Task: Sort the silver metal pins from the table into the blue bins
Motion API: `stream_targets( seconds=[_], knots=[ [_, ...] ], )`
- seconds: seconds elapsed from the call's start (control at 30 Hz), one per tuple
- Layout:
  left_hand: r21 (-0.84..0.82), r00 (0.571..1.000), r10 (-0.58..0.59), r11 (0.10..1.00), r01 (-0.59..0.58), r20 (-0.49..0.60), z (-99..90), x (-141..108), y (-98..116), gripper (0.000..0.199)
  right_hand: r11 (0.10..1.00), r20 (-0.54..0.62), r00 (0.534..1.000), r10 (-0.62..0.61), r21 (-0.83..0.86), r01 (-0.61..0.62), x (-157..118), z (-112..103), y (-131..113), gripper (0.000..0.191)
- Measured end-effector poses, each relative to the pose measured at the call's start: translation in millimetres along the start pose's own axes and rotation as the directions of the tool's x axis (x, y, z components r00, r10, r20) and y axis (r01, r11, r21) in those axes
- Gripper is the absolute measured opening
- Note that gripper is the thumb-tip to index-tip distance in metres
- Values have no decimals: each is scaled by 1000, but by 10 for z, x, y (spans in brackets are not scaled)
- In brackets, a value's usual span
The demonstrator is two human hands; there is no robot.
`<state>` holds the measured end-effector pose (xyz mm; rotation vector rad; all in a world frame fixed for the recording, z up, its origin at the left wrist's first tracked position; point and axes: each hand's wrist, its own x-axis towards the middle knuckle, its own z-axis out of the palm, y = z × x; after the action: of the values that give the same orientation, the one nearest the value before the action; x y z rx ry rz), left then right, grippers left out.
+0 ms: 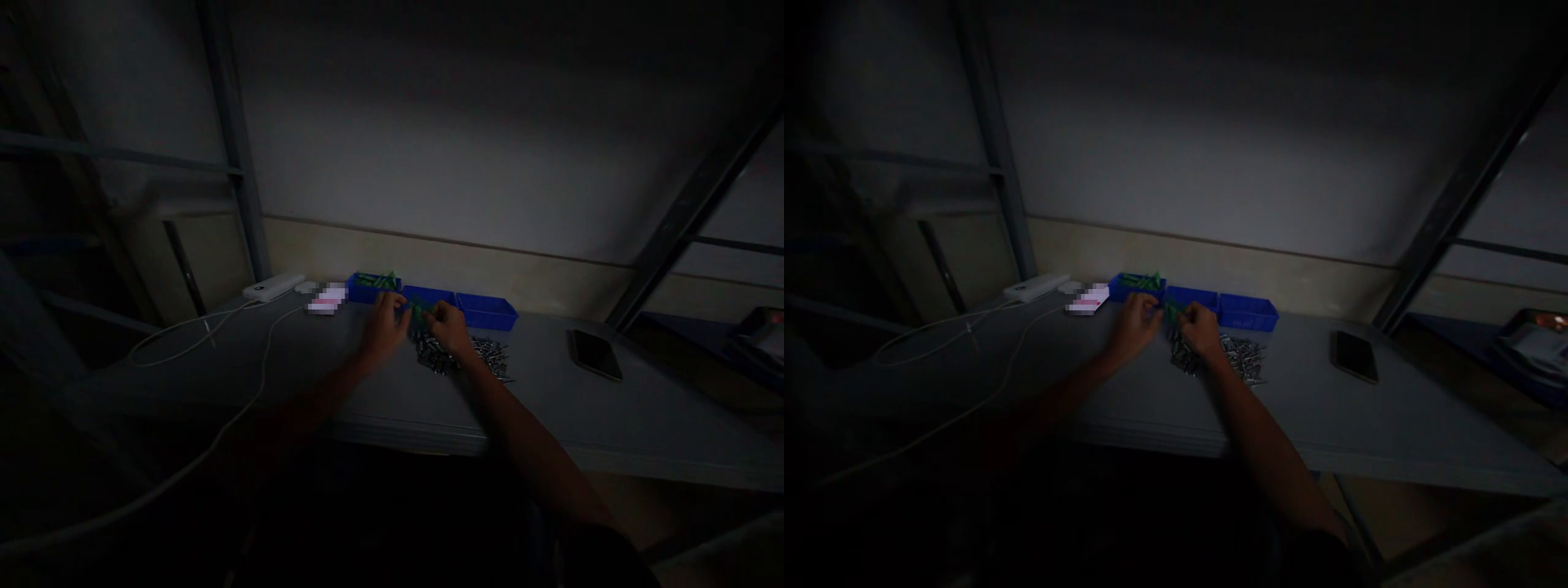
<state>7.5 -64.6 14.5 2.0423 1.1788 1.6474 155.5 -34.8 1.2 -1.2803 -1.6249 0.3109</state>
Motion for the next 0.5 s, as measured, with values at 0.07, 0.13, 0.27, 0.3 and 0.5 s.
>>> stream_targets(
  seconds=[0.07,0.13,0.27,0.3,0.5],
  knots=[
    [-27,968,93,996,-89,231,-126,-448,372,6,1000,-40,999,13,8,-13,12,-13,-2,23],
    [-87,785,200,979,-185,587,-275,-988,661,9,1000,-72,997,28,8,-28,28,-22,8,24],
    [2,284,56,980,-199,957,-462,-1763,609,17,999,-103,994,36,33,-32,42,-29,28,24],
    [133,300,-77,976,-170,951,-470,-1835,482,18,998,-105,994,37,45,-33,39,-30,25,24],
    [278,390,-202,949,-148,898,-350,-1766,-79,29,999,-98,994,38,22,-36,4,-44,-40,24]
  ],
)
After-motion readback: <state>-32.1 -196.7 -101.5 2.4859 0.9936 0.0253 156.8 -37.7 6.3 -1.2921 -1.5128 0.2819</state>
